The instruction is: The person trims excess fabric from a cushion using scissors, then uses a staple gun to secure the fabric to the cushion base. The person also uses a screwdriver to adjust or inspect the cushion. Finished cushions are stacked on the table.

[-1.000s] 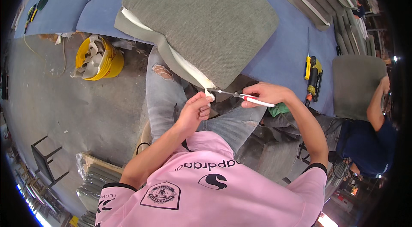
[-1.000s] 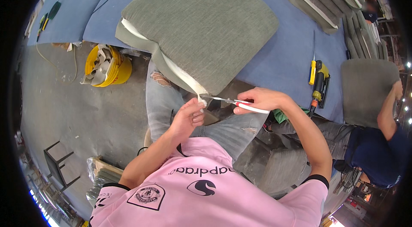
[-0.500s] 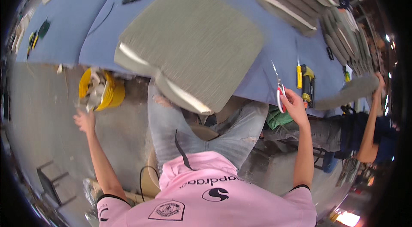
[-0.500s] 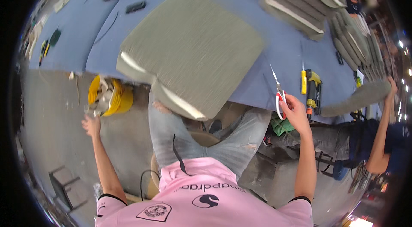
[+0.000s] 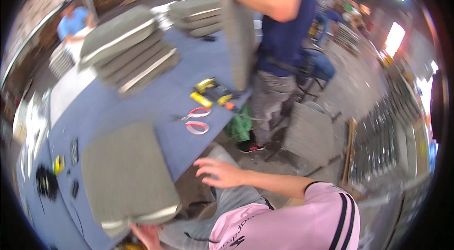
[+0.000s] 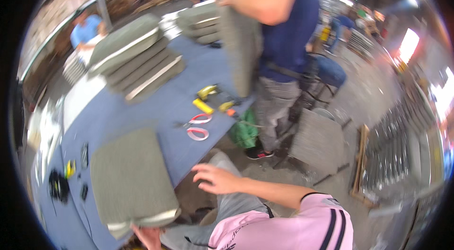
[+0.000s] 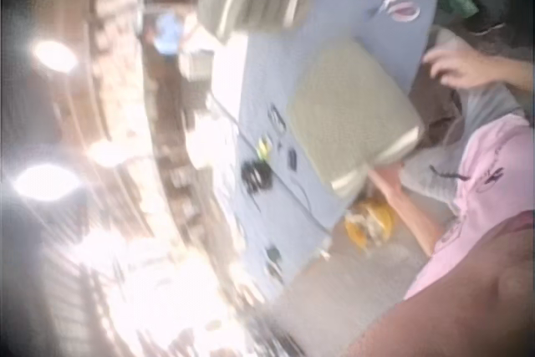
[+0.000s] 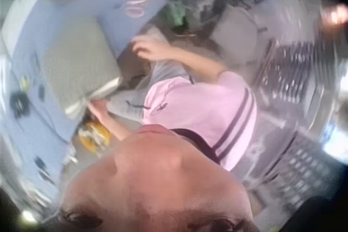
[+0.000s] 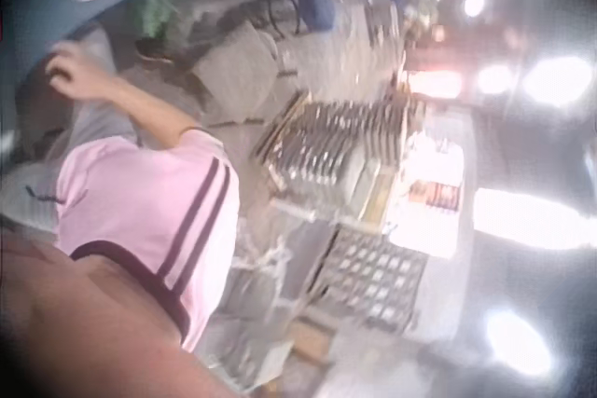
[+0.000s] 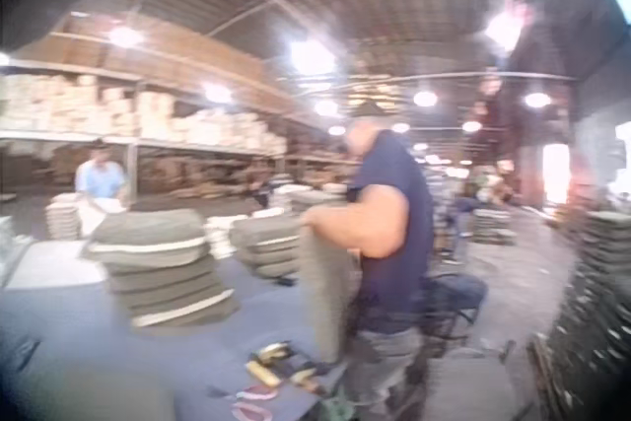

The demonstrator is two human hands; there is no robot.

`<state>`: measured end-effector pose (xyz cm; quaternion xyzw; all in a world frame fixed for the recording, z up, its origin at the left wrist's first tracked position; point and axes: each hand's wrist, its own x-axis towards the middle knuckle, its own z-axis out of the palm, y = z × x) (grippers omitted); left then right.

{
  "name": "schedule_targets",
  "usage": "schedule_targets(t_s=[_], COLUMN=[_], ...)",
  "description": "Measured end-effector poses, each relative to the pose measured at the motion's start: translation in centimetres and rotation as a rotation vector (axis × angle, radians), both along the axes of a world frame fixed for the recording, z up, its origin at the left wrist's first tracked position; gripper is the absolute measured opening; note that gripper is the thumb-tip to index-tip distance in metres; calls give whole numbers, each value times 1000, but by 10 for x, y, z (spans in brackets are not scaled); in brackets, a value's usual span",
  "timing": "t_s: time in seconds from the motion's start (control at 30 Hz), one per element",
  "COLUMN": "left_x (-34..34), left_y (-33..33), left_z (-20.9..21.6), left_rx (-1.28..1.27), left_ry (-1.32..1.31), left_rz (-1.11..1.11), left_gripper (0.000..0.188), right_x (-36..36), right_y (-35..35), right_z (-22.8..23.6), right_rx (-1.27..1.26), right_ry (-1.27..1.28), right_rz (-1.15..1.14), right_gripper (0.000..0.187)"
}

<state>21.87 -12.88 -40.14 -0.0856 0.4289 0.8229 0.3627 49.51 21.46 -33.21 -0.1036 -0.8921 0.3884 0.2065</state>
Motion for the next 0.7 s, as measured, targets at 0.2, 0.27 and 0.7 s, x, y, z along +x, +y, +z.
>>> schedule_targets(t_s=[0.2, 0.27, 0.7], left_x=[-43, -51, 18], left_y=[-68, -59, -27], left_z=[26, 46, 237], left_rx=[-480, -765, -849], left_ry=[206, 369, 925], left_rz=[-204, -369, -206], left_gripper=[90, 85, 43], right_x=[-69, -97, -124], right_y=[-16, -18, 11], right_z=[-1, -17, 49], right_rx=[90, 272, 82], right_ry=[101, 110, 662], right_rz=[180, 205, 261], right_gripper=[72, 100, 96])
